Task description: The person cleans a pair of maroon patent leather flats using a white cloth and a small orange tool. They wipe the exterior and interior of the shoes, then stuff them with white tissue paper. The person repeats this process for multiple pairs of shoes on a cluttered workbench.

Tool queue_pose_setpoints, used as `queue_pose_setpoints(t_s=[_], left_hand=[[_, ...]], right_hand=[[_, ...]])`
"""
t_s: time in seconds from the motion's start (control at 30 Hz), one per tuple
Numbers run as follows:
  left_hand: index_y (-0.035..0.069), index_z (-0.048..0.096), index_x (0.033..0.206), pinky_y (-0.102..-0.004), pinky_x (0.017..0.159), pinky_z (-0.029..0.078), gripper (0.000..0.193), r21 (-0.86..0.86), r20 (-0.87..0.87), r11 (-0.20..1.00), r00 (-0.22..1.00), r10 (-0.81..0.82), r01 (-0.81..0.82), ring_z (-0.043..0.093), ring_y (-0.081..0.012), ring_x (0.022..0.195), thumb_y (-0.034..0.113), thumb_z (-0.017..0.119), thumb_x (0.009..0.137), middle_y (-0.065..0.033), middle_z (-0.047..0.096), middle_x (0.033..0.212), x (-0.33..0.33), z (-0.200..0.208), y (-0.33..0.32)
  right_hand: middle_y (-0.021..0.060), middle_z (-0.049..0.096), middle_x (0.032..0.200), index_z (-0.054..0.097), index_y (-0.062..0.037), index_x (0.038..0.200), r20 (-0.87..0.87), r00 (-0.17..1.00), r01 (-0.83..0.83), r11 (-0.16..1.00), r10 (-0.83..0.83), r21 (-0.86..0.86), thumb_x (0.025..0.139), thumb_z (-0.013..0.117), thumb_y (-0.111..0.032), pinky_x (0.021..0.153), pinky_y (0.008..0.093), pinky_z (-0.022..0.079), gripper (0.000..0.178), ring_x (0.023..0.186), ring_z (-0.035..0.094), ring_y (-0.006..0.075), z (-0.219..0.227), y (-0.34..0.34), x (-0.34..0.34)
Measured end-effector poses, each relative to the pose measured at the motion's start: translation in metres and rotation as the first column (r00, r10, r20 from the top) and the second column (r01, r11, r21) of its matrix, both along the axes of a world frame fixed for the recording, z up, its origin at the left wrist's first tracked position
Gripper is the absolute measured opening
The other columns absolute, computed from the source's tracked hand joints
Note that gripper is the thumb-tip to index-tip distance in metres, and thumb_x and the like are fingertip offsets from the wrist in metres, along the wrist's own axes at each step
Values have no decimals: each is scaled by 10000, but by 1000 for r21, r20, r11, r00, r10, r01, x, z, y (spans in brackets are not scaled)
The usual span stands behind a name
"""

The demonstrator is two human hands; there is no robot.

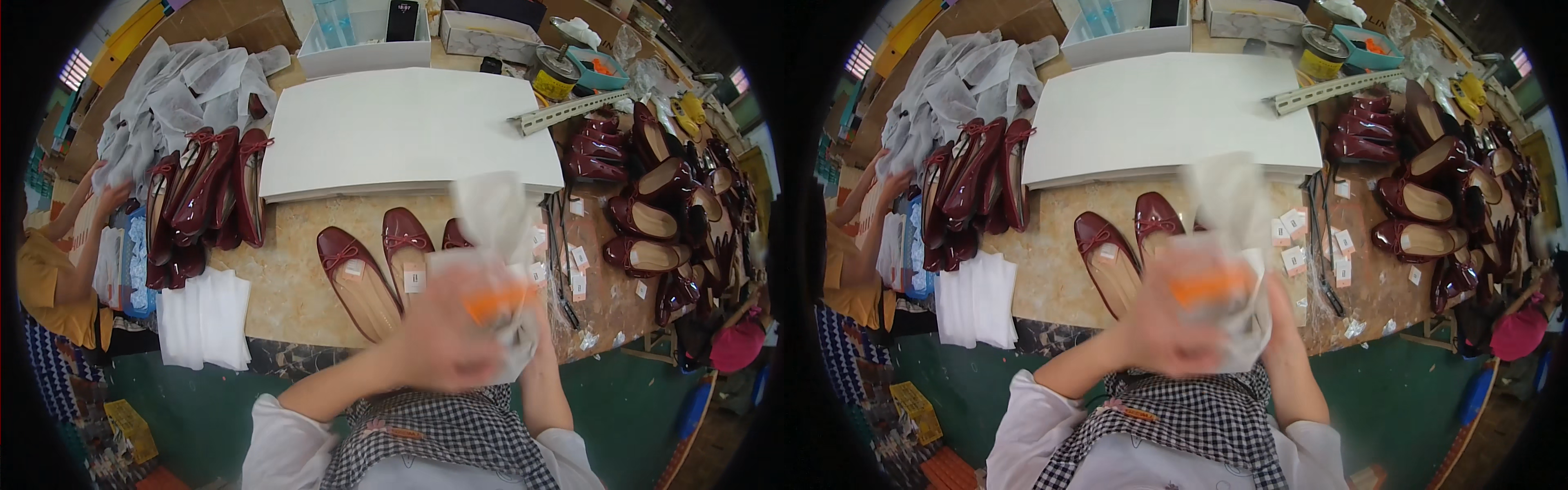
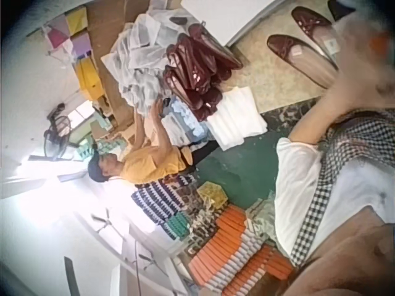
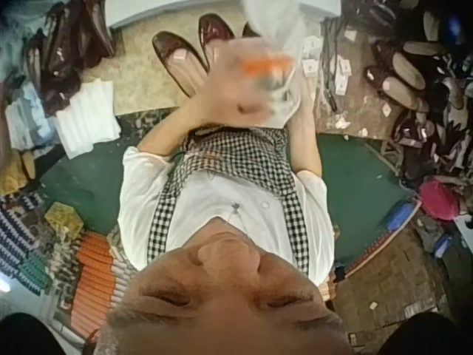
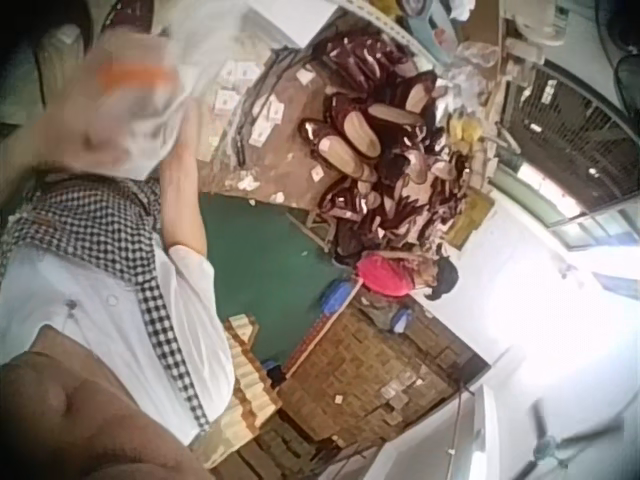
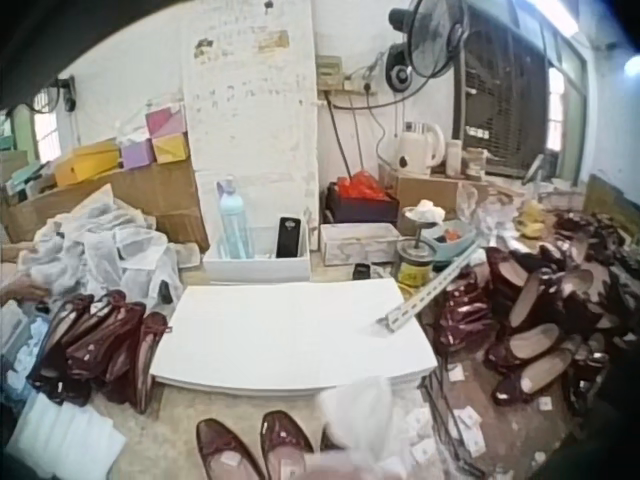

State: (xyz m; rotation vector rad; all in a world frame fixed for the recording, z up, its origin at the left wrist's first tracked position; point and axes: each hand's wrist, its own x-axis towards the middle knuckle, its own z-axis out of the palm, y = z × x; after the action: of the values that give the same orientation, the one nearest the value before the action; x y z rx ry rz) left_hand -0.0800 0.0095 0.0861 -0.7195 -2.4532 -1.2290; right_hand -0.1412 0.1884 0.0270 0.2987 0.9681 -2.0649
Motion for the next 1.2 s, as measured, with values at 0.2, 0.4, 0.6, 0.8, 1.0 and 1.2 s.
queue_pose_setpoints(t_s=[0.2,0.4,0.6,0.8,1.0,1.2], left_hand=[[25,604,1115,-376,1013,387,322,314,236,794,853,466,-521,548,-288,1115,122,622,808,-171,564,1213,27,-29,-24],[52,526,1238,-386,963,419,353,194,529,791,741,414,-581,557,-296,1082,177,496,909,-150,577,1158,15,-55,-36],[-27,664,1004,-492,1014,340,452,-496,76,764,855,513,-414,531,-350,1104,390,573,856,-190,614,1043,47,-88,8],[-61,653,1026,-458,1030,312,525,-532,186,785,860,475,-318,539,-330,1086,424,599,833,-214,618,1022,52,-88,21],[-107,617,1063,-433,1006,325,566,-566,79,744,875,477,-354,568,-334,1027,411,601,834,-248,620,978,53,-89,21],[-6,687,781,-454,750,470,448,-653,172,724,887,429,-224,620,-314,724,412,545,852,-176,641,776,-10,-39,-28]], right_hand=[[139,408,1430,359,-17,1419,-648,694,-112,935,315,335,786,708,-110,1070,368,347,729,1316,403,240,29,-35,4],[177,415,1417,481,-15,1324,-774,418,75,831,476,552,766,715,-77,1027,384,394,609,1302,429,251,10,-69,0],[90,558,931,684,-58,1026,-691,-74,325,673,719,665,741,653,-60,726,334,503,287,873,594,236,-18,-88,-21],[128,529,902,661,-17,1057,-438,-231,446,494,869,746,688,661,-93,772,394,471,376,888,563,293,-42,-126,-15],[177,536,1037,549,-3,1232,-543,-27,364,514,839,776,680,784,-183,782,410,484,626,953,576,353,-42,-120,-52],[194,531,1139,512,0,1276,-649,32,312,609,760,729,750,722,-112,820,390,496,577,997,582,344,-40,-112,-55]])
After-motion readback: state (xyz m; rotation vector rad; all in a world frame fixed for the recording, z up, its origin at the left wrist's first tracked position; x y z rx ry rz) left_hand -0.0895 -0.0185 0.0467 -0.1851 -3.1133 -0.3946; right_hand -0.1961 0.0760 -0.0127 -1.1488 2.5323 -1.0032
